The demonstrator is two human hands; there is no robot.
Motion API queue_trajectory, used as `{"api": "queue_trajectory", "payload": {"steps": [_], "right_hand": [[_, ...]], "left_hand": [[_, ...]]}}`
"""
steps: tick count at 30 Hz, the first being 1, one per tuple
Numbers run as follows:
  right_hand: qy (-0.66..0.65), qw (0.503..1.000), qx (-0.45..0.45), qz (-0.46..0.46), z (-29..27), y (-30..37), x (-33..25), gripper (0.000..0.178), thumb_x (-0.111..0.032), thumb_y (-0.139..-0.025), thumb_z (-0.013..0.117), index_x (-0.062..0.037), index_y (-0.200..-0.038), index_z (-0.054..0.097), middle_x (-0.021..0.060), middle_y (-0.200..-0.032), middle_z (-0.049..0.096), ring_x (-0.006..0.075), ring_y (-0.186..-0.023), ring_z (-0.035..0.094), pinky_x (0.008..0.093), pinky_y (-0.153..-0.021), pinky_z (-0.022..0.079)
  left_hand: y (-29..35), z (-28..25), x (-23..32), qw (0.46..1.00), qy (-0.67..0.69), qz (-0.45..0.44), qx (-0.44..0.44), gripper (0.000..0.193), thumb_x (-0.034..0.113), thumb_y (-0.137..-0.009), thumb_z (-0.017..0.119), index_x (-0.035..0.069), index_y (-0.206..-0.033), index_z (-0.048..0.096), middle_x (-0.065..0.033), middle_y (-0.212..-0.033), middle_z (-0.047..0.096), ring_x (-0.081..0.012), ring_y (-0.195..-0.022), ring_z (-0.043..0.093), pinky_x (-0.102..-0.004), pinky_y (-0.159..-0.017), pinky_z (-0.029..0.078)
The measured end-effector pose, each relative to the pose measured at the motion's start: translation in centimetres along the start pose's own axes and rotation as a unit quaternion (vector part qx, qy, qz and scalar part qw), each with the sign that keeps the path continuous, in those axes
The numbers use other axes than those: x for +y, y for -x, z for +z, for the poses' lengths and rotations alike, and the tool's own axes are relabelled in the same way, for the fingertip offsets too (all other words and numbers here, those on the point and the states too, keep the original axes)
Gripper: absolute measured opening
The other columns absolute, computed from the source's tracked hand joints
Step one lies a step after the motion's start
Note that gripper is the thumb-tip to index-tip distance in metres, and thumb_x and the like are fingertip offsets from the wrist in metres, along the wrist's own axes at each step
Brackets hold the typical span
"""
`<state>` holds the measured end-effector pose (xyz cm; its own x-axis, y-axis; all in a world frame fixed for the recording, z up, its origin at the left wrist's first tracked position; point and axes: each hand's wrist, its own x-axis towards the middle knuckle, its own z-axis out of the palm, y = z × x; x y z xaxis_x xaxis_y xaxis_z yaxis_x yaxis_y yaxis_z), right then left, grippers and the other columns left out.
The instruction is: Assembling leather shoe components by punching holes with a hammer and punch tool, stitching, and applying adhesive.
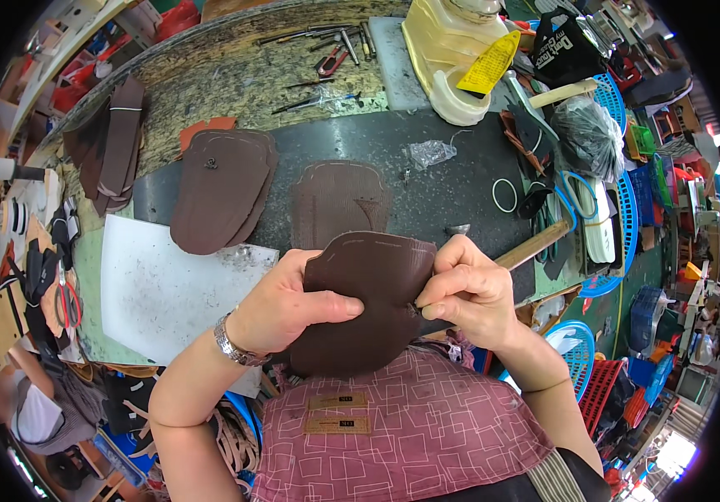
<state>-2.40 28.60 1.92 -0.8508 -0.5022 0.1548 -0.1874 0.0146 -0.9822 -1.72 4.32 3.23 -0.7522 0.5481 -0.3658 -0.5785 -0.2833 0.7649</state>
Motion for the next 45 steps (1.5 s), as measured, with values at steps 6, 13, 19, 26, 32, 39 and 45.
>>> {"api": "queue_trajectory", "payload": {"steps": [6,13,19,26,32,39,45], "right_hand": [[0.032,0.999,0.035,0.014,0.7,-0.1,-0.9,0.016,-0.002,-0.07,0.075,-0.0072,-0.084,0.07,0.0012,-0.082,0.049,0.0122,-0.075,0.05,0.0241,-0.064,0.041],[0.227,0.966,0.078,-0.091,1.2,-0.8,-1.0,0.033,0.0,-0.066,0.076,-0.0044,-0.096,0.063,0.0054,-0.089,0.052,0.0147,-0.08,0.052,0.0264,-0.069,0.043],[-0.181,0.964,0.035,0.191,1.3,-0.7,-0.6,0.034,-0.007,-0.078,0.07,-0.0025,-0.109,0.055,0.0072,-0.096,0.062,0.0102,-0.086,0.059,0.0254,-0.073,0.047],[0.106,0.992,-0.035,0.066,1.4,-0.9,-1.3,0.016,-0.005,-0.078,0.067,-0.0008,-0.093,0.063,0.0096,-0.079,0.064,0.02,-0.073,0.064,0.0299,-0.064,0.049],[0.232,0.961,0.03,-0.147,1.7,-0.6,-1.2,0.025,-0.001,-0.067,0.072,-0.0012,-0.09,0.062,0.0111,-0.077,0.062,0.0247,-0.063,0.062,0.0308,-0.053,0.049],[0.262,0.917,0.073,-0.292,1.8,-0.4,0.2,0.034,0.0,-0.055,0.069,0.0015,-0.088,0.06,0.0101,-0.078,0.06,0.0223,-0.061,0.058,0.0307,-0.052,0.048],[0.306,0.864,0.051,-0.397,1.9,0.0,0.0,0.031,-0.008,-0.056,0.067,-0.0012,-0.086,0.061,0.0069,-0.08,0.057,0.0182,-0.064,0.053,0.029,-0.055,0.046]], "left_hand": [[0.0,0.1,0.2,1.0,0.01,-0.012,0.008,0.037,-0.002,-0.073,0.065,-0.003,-0.109,0.06,-0.0099,-0.101,0.066,-0.0158,-0.091,0.062,-0.029,-0.082,0.049],[0.6,0.5,0.7,0.99,-0.135,0.028,0.015,0.035,0.003,-0.078,0.062,-0.004,-0.112,0.059,-0.0074,-0.101,0.065,-0.013,-0.091,0.06,-0.0272,-0.081,0.048],[0.6,1.9,0.6,0.996,-0.048,0.035,0.06,0.037,0.006,-0.08,0.062,-0.001,-0.116,0.057,-0.0036,-0.102,0.064,-0.009,-0.089,0.058,-0.0251,-0.08,0.048],[0.1,2.3,2.6,0.888,-0.442,0.124,0.037,0.032,0.005,-0.068,0.073,0.003,-0.098,0.062,-0.0061,-0.088,0.064,-0.0164,-0.082,0.062,-0.0282,-0.072,0.048],[-0.4,3.4,0.1,0.766,-0.561,0.296,0.108,0.026,0.002,-0.062,0.076,0.004,-0.084,0.062,-0.0086,-0.079,0.063,-0.023,-0.064,0.061,-0.0303,-0.056,0.047],[-0.6,3.2,-1.5,0.635,-0.62,0.45,0.099,0.029,0.003,-0.066,0.067,-0.001,-0.095,0.064,-0.0056,-0.071,0.052,-0.0185,-0.054,0.053,-0.0286,-0.045,0.043],[0.1,3.0,-1.0,0.735,-0.557,0.387,-0.016,0.025,0.004,-0.07,0.067,0.002,-0.094,0.063,-0.0037,-0.07,0.048,-0.0181,-0.053,0.053,-0.0298,-0.045,0.043]]}}
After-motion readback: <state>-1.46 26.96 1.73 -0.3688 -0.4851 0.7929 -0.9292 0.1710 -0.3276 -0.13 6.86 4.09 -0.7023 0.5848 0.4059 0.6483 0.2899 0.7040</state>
